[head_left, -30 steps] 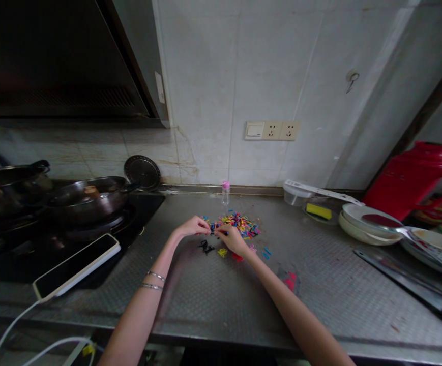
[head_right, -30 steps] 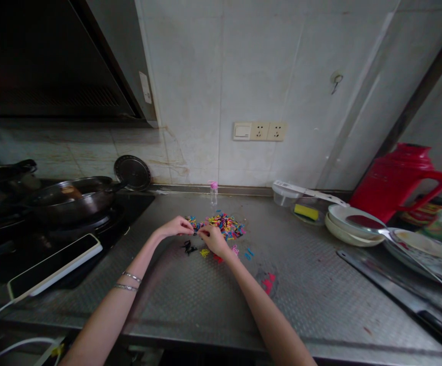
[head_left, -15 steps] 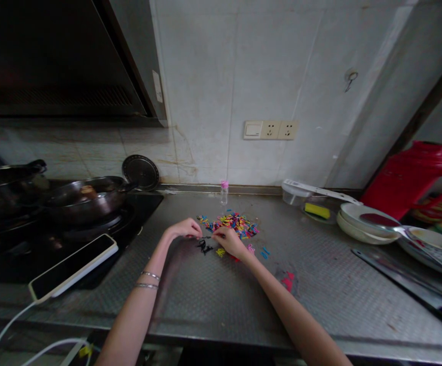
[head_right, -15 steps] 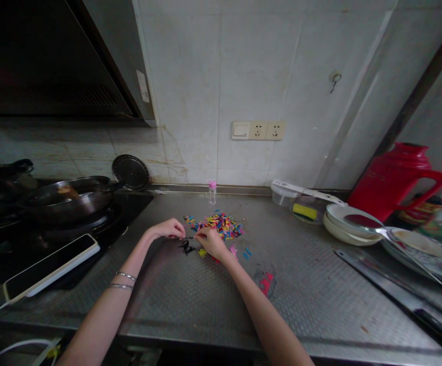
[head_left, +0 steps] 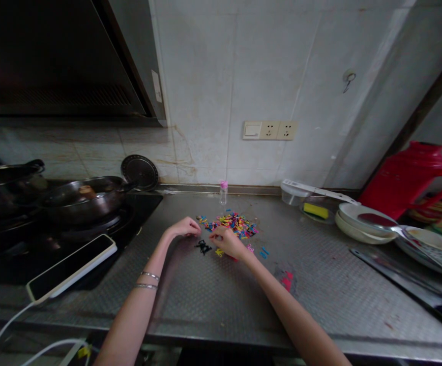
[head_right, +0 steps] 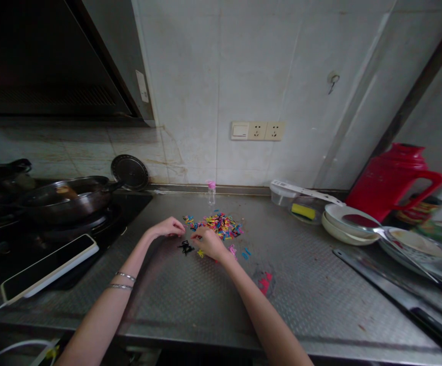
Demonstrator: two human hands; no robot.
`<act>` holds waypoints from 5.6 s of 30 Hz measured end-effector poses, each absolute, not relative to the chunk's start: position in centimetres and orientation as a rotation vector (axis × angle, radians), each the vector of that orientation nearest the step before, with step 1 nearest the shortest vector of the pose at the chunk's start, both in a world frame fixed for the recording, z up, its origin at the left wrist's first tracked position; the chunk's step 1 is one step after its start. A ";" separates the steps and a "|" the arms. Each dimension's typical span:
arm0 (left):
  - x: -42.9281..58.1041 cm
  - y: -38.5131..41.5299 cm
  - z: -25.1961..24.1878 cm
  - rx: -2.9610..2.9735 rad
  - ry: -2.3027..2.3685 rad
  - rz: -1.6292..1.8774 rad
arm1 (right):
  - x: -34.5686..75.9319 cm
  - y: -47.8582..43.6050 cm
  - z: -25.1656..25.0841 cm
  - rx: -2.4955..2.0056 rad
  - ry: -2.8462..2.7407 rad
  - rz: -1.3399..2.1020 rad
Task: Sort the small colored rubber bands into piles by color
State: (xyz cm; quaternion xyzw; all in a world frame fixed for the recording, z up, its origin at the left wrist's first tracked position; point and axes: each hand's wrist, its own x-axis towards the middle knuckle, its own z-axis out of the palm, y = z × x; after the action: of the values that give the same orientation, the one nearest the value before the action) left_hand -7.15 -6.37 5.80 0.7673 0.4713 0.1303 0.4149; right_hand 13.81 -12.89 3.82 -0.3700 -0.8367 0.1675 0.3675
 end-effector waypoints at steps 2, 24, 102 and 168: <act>-6.4 -6.1 5.3 1.959 1.179 0.427 | 14.8 -12.5 4.5 -0.965 -2.105 0.407; -0.7 -7.9 2.7 2.326 1.243 0.503 | 24.2 -13.0 2.4 -1.283 -1.906 0.304; 2.5 -11.2 3.7 2.501 1.409 0.459 | 22.7 -22.0 4.7 -1.355 -2.100 0.035; 2.3 -9.5 3.9 2.431 1.214 0.438 | 21.7 -14.6 5.3 -1.188 -2.413 0.423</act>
State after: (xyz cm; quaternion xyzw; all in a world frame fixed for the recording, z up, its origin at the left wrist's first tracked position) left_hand 2.29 -9.53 3.85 0.8665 0.4328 0.1562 0.1935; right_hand 21.68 -14.63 5.26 -0.4267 -0.8670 0.1520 0.2078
